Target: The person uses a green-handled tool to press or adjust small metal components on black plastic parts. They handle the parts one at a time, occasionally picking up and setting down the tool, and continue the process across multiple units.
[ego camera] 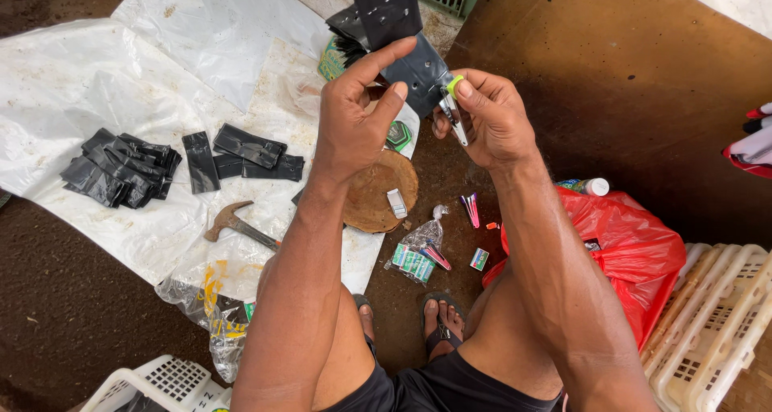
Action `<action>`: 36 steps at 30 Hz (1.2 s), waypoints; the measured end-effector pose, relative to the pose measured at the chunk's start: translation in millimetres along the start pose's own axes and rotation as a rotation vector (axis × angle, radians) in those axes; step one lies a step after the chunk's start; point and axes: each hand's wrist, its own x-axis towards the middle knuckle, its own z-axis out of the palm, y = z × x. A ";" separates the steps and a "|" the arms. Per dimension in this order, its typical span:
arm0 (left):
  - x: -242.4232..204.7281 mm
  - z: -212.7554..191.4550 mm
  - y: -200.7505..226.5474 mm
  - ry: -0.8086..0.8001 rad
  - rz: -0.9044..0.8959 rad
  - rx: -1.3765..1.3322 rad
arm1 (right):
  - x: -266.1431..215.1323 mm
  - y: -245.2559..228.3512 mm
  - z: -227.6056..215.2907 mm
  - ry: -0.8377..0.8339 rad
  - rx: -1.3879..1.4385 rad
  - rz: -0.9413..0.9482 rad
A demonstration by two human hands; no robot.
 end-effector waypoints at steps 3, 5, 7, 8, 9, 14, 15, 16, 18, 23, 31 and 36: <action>1.4 0.9 -4.2 0.010 0.038 0.010 | -0.7 2.9 4.8 -0.041 0.012 0.022; -0.6 1.2 -5.4 0.003 0.063 0.016 | -3.2 6.2 9.0 -0.045 -0.021 0.032; -1.3 2.4 -5.3 -0.004 0.079 0.019 | -3.8 6.9 11.8 -0.044 -0.031 0.024; -0.9 2.9 -4.5 -0.006 0.082 0.020 | -3.1 6.8 13.2 -0.044 -0.035 0.019; -0.7 2.9 -3.3 -0.008 0.085 0.022 | -2.7 6.5 14.4 -0.044 -0.038 0.020; -1.9 2.4 2.2 -0.001 0.007 0.022 | -3.3 6.8 16.0 -0.041 -0.039 0.026; -2.4 2.3 2.5 -0.001 0.008 0.029 | -3.9 7.3 16.1 -0.033 -0.043 0.025; -2.0 2.1 2.6 -0.003 0.004 0.021 | -3.3 7.5 16.5 -0.028 -0.049 0.022; -1.9 2.0 1.5 -0.005 -0.006 0.006 | -2.7 8.5 18.6 -0.012 -0.077 -0.003; -2.2 4.4 -5.3 -0.003 -0.032 -0.107 | -0.2 6.0 29.5 0.057 -0.126 -0.035; -1.1 5.3 -27.9 0.028 -0.109 -0.060 | -2.1 -0.7 28.4 0.049 -0.050 -0.107; -0.8 25.8 -33.6 0.092 -0.251 -0.026 | 1.9 -10.5 29.6 0.120 0.052 -0.151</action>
